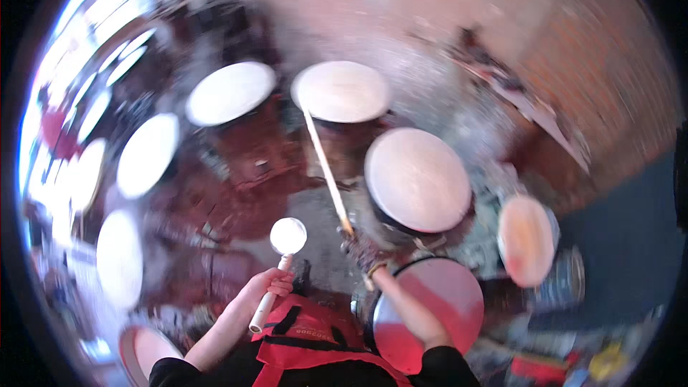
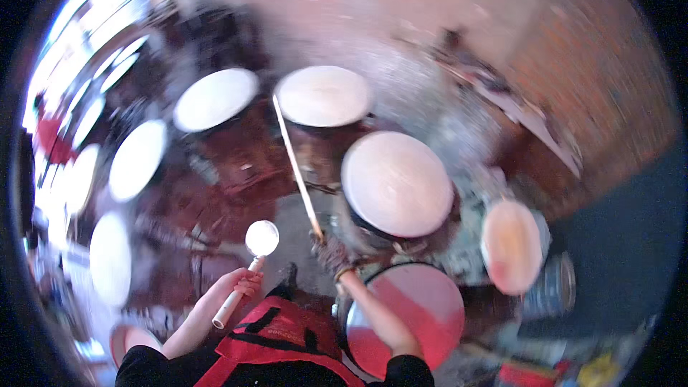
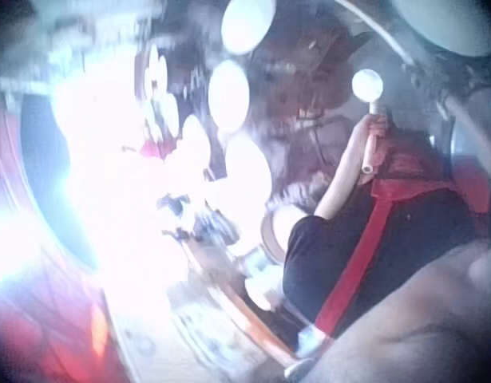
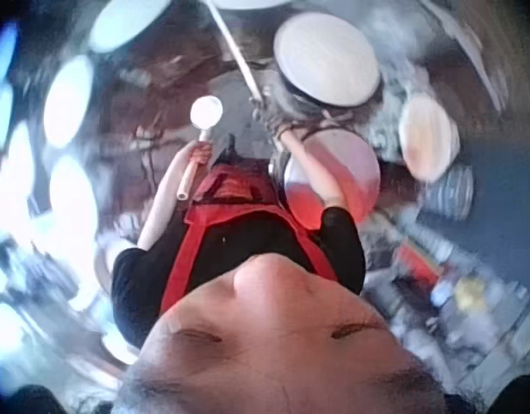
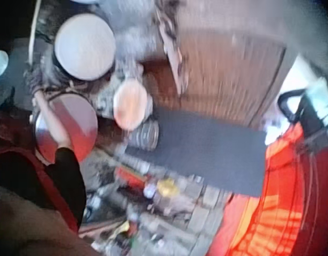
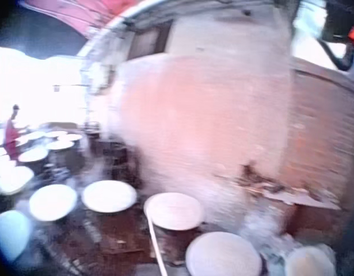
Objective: Cooking pancakes on several circular hot plates using a ladle to pour batter and a wooden stick to spread it thinly.
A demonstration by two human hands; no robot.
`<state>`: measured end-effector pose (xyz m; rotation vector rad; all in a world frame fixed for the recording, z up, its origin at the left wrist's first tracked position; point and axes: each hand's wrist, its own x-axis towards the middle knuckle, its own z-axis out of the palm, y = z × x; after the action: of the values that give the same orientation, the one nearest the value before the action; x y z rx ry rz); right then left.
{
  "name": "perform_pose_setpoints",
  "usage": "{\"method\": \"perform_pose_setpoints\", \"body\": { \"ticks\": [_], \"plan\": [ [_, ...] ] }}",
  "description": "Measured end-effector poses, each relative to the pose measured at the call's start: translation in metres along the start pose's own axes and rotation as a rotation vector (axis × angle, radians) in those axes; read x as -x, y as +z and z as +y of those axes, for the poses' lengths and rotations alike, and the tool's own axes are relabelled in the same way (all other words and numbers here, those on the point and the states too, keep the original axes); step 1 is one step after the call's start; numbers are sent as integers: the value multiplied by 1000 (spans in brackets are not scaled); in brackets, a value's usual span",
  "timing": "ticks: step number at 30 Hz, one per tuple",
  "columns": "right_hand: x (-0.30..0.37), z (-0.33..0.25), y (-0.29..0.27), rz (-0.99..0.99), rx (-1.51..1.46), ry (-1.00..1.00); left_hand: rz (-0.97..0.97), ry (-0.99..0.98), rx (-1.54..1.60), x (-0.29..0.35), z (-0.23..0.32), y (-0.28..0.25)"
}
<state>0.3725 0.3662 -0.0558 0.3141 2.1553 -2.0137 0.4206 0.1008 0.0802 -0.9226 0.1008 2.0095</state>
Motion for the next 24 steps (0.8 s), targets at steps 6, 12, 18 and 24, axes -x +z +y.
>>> {"method": "perform_pose_setpoints", "body": {
  "ticks": [6,12,18,24],
  "plan": [
    [77,85,236,-546,142,-26,-142,602,468,167,-7,-200],
    [117,59,290,-1007,558,-138,884,1480,410,216,-59,-362],
    [209,70,455,-1340,974,-174,2469,1004,-594,356,-76,-625],
    [289,60,624,-1541,696,-932,2325,901,-1145,404,-74,-681]
  ]
}}
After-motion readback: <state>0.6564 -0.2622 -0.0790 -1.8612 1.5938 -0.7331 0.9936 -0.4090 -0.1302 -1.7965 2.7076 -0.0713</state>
